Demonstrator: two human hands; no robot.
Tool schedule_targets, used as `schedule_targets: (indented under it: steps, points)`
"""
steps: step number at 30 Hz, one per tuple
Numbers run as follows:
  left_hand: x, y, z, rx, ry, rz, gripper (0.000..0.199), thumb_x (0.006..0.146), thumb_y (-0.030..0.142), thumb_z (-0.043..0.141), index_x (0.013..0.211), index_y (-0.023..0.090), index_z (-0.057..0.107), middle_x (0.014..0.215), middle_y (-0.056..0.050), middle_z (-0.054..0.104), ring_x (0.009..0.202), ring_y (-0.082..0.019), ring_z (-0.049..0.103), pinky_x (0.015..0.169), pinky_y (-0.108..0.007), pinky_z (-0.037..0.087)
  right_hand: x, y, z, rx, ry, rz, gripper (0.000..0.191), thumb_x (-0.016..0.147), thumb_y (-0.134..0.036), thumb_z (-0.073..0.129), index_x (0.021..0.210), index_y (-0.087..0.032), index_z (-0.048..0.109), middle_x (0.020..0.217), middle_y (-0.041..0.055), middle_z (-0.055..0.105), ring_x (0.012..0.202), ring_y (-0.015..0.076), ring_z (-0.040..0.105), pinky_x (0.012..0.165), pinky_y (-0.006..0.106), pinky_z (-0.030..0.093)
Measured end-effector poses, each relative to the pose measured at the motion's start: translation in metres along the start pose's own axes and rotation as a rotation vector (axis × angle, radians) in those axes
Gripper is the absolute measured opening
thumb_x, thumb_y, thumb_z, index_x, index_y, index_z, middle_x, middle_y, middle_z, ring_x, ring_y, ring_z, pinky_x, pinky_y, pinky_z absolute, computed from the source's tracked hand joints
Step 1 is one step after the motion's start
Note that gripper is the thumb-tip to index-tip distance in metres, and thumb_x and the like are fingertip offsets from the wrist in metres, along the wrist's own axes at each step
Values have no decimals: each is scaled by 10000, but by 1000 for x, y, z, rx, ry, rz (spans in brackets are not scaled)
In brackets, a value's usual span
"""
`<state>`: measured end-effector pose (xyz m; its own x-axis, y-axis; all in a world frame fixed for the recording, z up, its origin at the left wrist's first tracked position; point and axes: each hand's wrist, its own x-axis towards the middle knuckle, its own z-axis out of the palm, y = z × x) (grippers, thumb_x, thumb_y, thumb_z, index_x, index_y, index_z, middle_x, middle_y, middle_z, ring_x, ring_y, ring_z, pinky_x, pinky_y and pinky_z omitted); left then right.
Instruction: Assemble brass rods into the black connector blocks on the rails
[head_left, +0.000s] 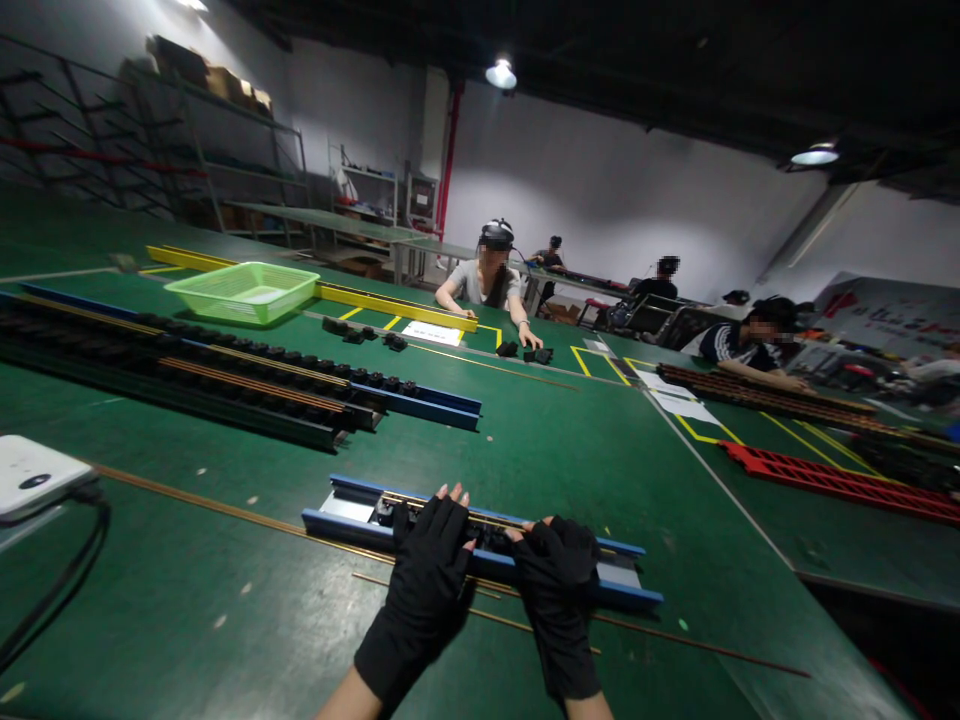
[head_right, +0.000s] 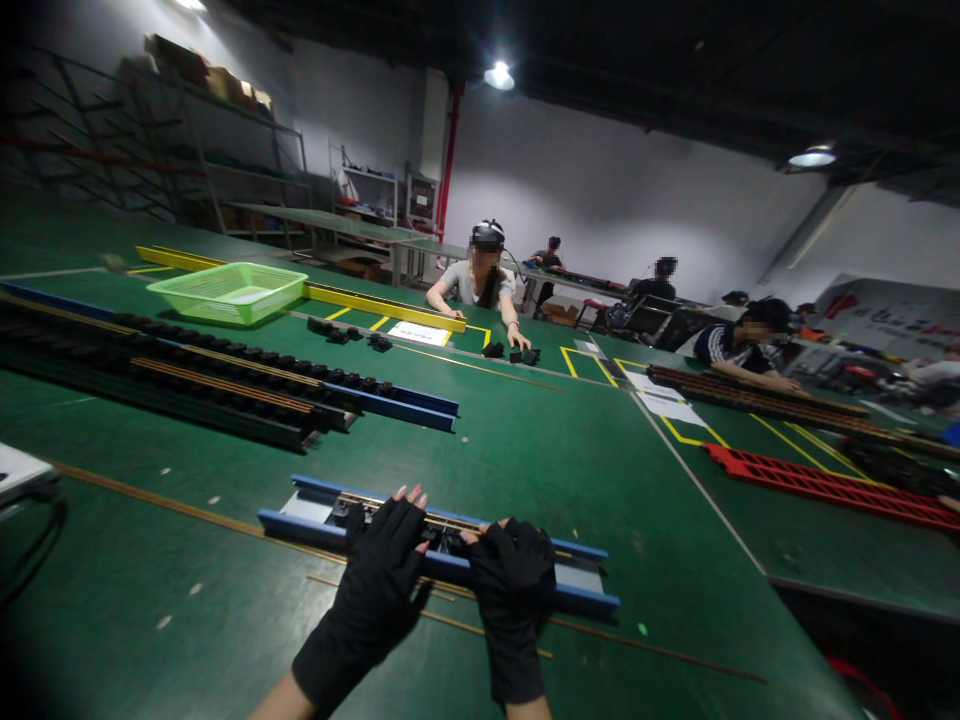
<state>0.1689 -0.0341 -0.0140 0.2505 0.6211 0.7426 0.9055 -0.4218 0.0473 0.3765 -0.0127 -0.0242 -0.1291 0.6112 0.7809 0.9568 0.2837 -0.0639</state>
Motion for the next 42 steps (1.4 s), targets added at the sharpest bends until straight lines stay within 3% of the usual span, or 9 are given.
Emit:
schedule_targets:
  steps: [7, 18, 27, 34, 42]
  points:
    - [0, 1, 3, -36, 19, -47, 521, 906, 153, 501, 1425, 116, 529, 1468, -144, 612, 1444, -316, 467, 1259, -536, 154, -2, 0, 4, -53, -37, -4, 314, 999, -392, 568, 818, -239, 774, 851, 62, 724, 875, 231, 592, 874, 392, 387]
    - [4, 3, -2, 33, 20, -22, 526, 900, 148, 505, 1422, 87, 519, 1432, -154, 639, 1396, -325, 516, 1280, -534, 74, 0, -3, 0, -39, -30, -14, 282, 987, -374, 592, 806, -234, 756, 832, 56, 711, 863, 229, 584, 891, 404, 393]
    - [4, 3, -2, 59, 20, -22, 483, 917, 140, 496, 1396, 100, 548, 1416, -141, 654, 1381, -319, 532, 1260, -517, 142, 4, 10, 0, 41, 224, 78, 278, 1018, -320, 542, 818, -201, 693, 819, 46, 716, 791, 213, 579, 816, 373, 431]
    - [0, 2, 3, 48, -32, -39, 486, 931, 153, 493, 1414, 134, 547, 1467, -143, 613, 1408, -338, 505, 1252, -600, 113, 4, 21, -19, 239, 275, 314, 350, 1058, -339, 390, 917, -191, 674, 902, 70, 710, 859, 214, 612, 852, 380, 456]
    - [-6, -2, 9, -43, -106, -73, 539, 924, 183, 500, 1462, 210, 522, 1522, -139, 560, 1472, -354, 433, 1191, -681, 251, -3, 43, -33, 217, 353, 800, 496, 1061, -477, 265, 1022, -202, 676, 1054, 141, 710, 965, 265, 639, 850, 415, 483]
